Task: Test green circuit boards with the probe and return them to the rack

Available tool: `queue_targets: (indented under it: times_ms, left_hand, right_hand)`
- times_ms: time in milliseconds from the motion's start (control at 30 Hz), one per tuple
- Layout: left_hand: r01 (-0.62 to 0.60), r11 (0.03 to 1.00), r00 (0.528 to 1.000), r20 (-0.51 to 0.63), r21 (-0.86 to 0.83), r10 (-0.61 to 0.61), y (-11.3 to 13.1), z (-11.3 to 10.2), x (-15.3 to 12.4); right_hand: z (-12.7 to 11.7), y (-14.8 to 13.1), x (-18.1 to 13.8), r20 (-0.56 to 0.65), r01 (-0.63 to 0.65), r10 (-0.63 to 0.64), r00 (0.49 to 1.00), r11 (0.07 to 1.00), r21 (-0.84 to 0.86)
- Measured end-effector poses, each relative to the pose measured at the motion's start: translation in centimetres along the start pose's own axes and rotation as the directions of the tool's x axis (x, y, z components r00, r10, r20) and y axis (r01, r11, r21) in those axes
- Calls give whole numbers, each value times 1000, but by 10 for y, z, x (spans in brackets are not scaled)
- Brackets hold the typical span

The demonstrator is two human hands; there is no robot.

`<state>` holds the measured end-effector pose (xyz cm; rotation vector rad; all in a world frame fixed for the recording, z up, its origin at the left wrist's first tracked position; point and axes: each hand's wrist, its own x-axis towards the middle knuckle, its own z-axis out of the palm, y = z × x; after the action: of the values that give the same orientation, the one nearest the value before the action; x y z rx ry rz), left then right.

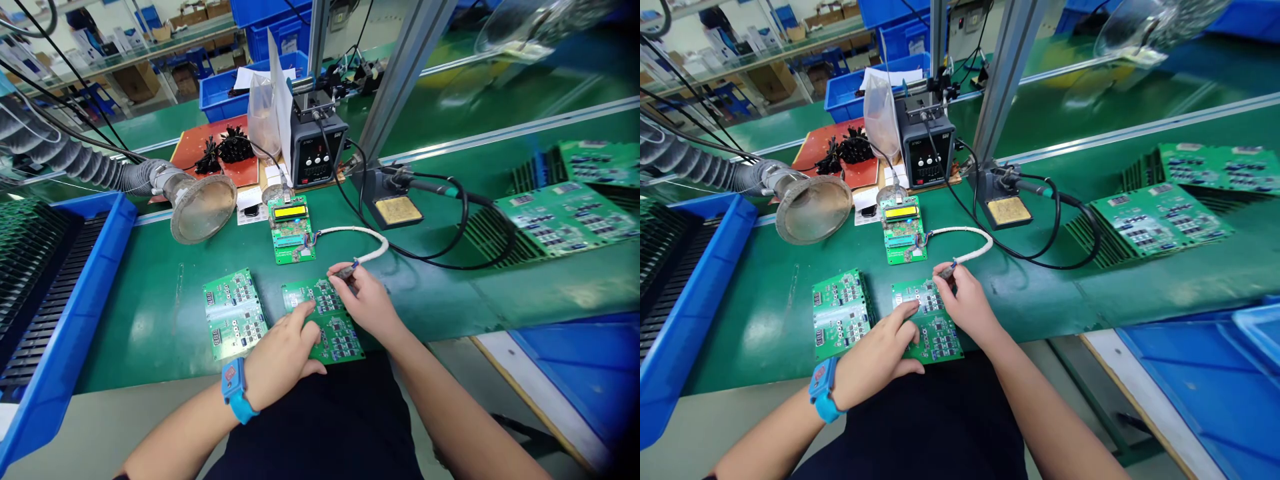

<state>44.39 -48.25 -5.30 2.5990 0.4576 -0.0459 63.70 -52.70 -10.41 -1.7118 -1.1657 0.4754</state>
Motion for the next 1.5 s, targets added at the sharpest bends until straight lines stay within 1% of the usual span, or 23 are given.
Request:
queue_targets:
  times_ms: [333,500,767,900,967,1067,1167,1333,1500]
  left_hand:
    - [8,1000,1000,11,13,-8,2,0,-1]
    - [1,1000,1000,9,20,-1,1,1,-1]
    - [1,999,999,37,38,-2,1,-1,0]
    - [-3,1000,1000,26,22,3,1,-1,0]
    - [0,1000,1000,28,9,-1,1,0,-1]
    - [0,1000,999,35,2,0,1,0,-1]
    - [-10,1000,999,32,17,9,0,1,-1]
    - [-13,999,1000,28,39,12,0,2,-1]
    - [-8,1000,1000,24,30,8,0,3,-1]
  right_hand:
    - [1,1,0,-5,-2,2,1000,1000,9]
    - [3,3,-3,-36,-15,16,999,999,40]
    - [6,8,-9,-79,-61,77,994,981,182]
    - [1,1,-17,-124,-99,141,982,951,292]
    - [-5,-2,-25,-132,-128,178,975,939,318]
    - [-14,-5,-41,-102,-180,219,970,936,302]
    - [-19,-4,-56,-62,-208,235,970,935,289]
    - [-17,-4,-67,-28,-217,232,972,941,259]
    - [-15,-1,-71,-10,-185,190,982,967,176]
